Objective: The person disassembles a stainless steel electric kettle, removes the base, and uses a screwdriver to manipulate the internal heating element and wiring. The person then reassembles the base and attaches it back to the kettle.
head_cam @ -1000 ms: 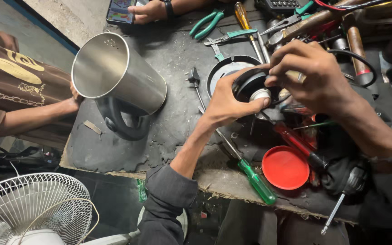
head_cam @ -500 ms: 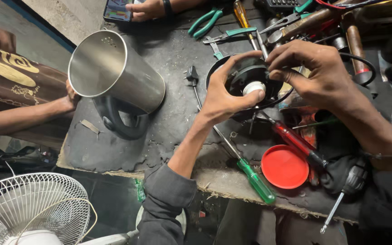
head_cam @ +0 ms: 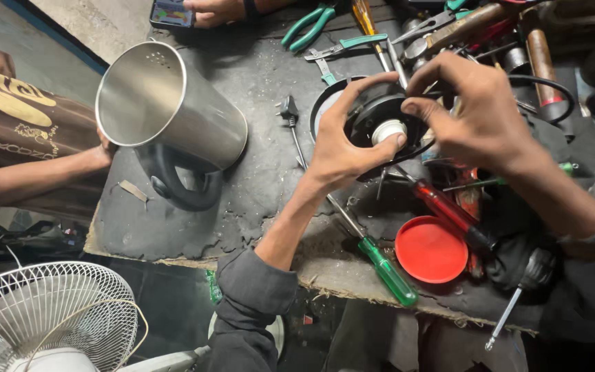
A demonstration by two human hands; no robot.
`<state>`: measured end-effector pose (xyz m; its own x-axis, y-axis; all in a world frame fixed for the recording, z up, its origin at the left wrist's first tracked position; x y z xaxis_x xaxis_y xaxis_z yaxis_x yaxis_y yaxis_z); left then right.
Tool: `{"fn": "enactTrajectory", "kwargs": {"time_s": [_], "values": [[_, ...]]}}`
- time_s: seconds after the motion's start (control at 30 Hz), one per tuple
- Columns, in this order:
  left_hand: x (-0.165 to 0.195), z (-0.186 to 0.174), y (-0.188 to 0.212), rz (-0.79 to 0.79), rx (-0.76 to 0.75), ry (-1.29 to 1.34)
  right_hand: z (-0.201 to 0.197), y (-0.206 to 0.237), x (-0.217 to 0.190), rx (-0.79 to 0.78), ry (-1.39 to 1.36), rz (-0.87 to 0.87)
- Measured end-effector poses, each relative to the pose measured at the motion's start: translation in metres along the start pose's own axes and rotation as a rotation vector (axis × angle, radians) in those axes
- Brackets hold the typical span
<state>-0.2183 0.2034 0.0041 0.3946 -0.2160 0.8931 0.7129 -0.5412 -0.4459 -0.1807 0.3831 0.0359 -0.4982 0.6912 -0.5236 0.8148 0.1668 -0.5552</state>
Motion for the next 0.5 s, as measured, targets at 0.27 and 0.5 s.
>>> {"fn": "enactTrajectory", "kwargs": {"time_s": [0.27,0.5], "values": [[-0.009,-0.004,-0.003,-0.023,0.062,0.194,-0.003,0.0,0.009,0.027,-0.136,-0.083],[-0.009,-0.014,-0.003,-0.009,0.103,0.169,0.001,0.0,0.006,-0.112,-0.027,-0.119]]}}
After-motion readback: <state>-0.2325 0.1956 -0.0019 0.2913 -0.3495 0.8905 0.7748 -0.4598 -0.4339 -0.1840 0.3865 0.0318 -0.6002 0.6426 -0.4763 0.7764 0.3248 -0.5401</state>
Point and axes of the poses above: each hand's wrist, its own y-axis away from the middle knuckle, its own z-axis out of the palm, x = y × z, the point moved 5 cm from there along -y, towards the middle knuckle
